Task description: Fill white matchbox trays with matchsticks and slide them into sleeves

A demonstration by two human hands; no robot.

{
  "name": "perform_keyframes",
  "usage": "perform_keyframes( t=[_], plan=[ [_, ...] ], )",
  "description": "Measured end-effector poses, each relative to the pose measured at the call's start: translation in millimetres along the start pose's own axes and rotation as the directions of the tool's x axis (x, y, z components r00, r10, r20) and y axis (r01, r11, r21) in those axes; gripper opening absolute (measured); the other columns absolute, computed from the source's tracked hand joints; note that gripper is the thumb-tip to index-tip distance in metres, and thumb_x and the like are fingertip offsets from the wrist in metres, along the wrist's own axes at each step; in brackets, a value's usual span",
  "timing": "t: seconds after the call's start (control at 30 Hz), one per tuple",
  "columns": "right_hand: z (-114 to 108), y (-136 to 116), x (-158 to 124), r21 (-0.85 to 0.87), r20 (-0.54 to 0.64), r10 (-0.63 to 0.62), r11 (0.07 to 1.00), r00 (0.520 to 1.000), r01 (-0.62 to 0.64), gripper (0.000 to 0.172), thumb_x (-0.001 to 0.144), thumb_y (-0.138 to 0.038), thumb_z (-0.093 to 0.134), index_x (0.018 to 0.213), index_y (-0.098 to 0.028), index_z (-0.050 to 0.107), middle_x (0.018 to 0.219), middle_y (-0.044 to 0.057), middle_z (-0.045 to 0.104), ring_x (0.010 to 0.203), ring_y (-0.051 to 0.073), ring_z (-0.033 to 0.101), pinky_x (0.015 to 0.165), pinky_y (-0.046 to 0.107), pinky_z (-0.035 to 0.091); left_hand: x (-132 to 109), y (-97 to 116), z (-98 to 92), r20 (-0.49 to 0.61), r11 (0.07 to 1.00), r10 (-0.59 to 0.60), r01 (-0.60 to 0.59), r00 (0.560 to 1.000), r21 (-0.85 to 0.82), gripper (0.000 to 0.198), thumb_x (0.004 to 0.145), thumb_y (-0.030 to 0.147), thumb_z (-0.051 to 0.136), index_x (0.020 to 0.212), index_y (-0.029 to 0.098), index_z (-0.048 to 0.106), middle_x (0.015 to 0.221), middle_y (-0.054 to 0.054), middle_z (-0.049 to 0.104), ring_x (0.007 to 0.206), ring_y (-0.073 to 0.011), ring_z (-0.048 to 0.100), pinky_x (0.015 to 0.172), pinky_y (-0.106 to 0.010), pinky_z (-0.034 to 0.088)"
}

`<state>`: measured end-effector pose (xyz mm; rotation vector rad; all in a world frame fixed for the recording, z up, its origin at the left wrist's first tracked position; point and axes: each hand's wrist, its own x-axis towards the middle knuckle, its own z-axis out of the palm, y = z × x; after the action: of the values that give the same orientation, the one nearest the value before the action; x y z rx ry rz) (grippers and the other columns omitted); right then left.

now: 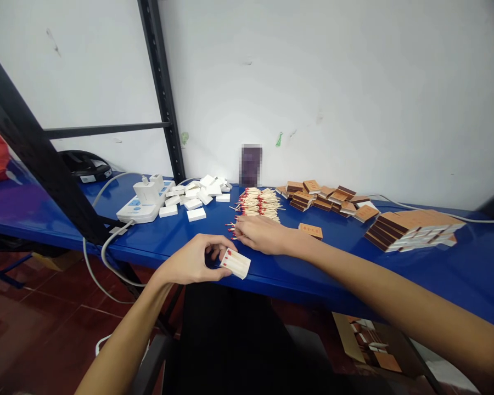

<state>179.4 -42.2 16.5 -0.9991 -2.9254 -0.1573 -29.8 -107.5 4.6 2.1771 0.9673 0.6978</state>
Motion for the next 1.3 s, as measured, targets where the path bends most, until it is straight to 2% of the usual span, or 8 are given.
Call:
perform_keyframes(
  t=[0.27, 0.43, 0.5, 0.7, 0.8, 0.93, 1.13, 1.3],
  plan=[
    [-15, 1, -14, -0.011, -0.026, 0.031, 0.999, 0.999, -0.031, 0.019, 0.095, -0.023, 0.046, 0.094, -0.012, 0.061, 0.095, 0.013, 0.065, 0.081, 0.021, 0.058, 0.067, 0.031, 0.036, 3, -4, 1.9, -0.06, 0.999, -0.024, 0.021, 0.998, -0.041, 0.033, 0.075, 0.026, 0.072, 0.106, 0.017, 0.064, 0.079, 0.001, 0.052, 0.071, -0.013, 0.047, 0.066, -0.025, 0.041],
    [-22, 5, -18, 0.221, -0.145, 0.035, 0.975, 0.989, -0.002, 0.013, 0.095, -0.024, 0.047, 0.093, -0.015, 0.056, 0.089, 0.008, 0.064, 0.078, 0.018, 0.055, 0.069, 0.028, 0.036, 4, -5, 7.9, -0.119, 0.996, 0.012, -0.001, 0.993, 0.093, 0.031, 0.076, 0.028, 0.073, 0.103, 0.019, 0.062, 0.081, 0.002, 0.056, 0.071, -0.013, 0.05, 0.066, -0.025, 0.039],
    [-24, -4, -20, 0.294, -0.123, 0.029, 0.956, 0.992, 0.009, 0.009, 0.093, -0.022, 0.049, 0.091, -0.016, 0.055, 0.086, 0.006, 0.064, 0.074, 0.016, 0.053, 0.064, 0.026, 0.034, 5, -5, 9.8, -0.14, 0.988, 0.016, 0.005, 0.99, 0.152, 0.032, 0.076, 0.032, 0.073, 0.103, 0.019, 0.062, 0.08, 0.002, 0.057, 0.071, -0.0133, 0.05, 0.065, -0.025, 0.039],
    [-32, -27, -28, 0.32, 0.054, -0.037, 0.947, 0.998, 0.018, 0.008, 0.09, -0.021, 0.054, 0.085, -0.016, 0.059, 0.074, 0.003, 0.062, 0.064, 0.014, 0.051, 0.057, 0.025, 0.03, 6, -4, 10.9, -0.144, 0.975, 0.004, 0.028, 0.99, 0.222, 0.034, 0.077, 0.043, 0.073, 0.099, 0.018, 0.066, 0.079, 0.001, 0.059, 0.07, -0.0147, 0.05, 0.063, -0.026, 0.037],
    [-37, -18, -30, 0.358, 0.008, 0.012, 0.934, 1.0, -0.014, 0.011, 0.092, -0.021, 0.05, 0.09, -0.018, 0.06, 0.071, 0.0, 0.06, 0.061, 0.012, 0.048, 0.057, 0.024, 0.03, 6, -4, 10.7, -0.144, 0.971, -0.008, 0.042, 0.99, 0.237, 0.034, 0.076, 0.045, 0.073, 0.096, 0.018, 0.067, 0.078, 0.001, 0.057, 0.069, -0.0147, 0.05, 0.062, -0.026, 0.037],
    [-34, 5, -28, 0.279, -0.014, 0.121, 0.954, 0.993, -0.113, 0.011, 0.092, -0.02, 0.05, 0.096, -0.016, 0.06, 0.076, 0.004, 0.063, 0.064, 0.014, 0.051, 0.059, 0.026, 0.032, 5, -5, 10.7, -0.123, 0.972, 0.018, 0.011, 0.992, 0.233, 0.031, 0.077, 0.043, 0.072, 0.098, 0.02, 0.068, 0.083, 0.0, 0.059, 0.073, -0.0154, 0.051, 0.065, -0.027, 0.039],
    [-12, 24, -21, 0.191, -0.013, 0.087, 0.978, 0.996, -0.083, 0.012, 0.092, -0.024, 0.054, 0.095, -0.017, 0.064, 0.094, 0.009, 0.069, 0.084, 0.021, 0.06, 0.066, 0.028, 0.036, 4, -5, 9.7, -0.107, 0.972, 0.024, 0.002, 0.994, 0.233, 0.032, 0.079, 0.038, 0.073, 0.105, 0.021, 0.068, 0.09, -0.001, 0.06, 0.076, -0.0155, 0.052, 0.066, -0.027, 0.04],
    [-6, 26, -18, 0.159, 0.027, 0.066, 0.985, 0.997, -0.07, 0.015, 0.094, -0.024, 0.048, 0.095, -0.017, 0.062, 0.092, 0.008, 0.068, 0.081, 0.02, 0.059, 0.064, 0.028, 0.035, 5, -4, 8.9, -0.099, 0.972, 0.017, 0.006, 0.995, 0.234, 0.033, 0.078, 0.041, 0.072, 0.104, 0.021, 0.069, 0.088, -0.002, 0.061, 0.075, -0.0159, 0.052, 0.066, -0.027, 0.04]
  ],
)
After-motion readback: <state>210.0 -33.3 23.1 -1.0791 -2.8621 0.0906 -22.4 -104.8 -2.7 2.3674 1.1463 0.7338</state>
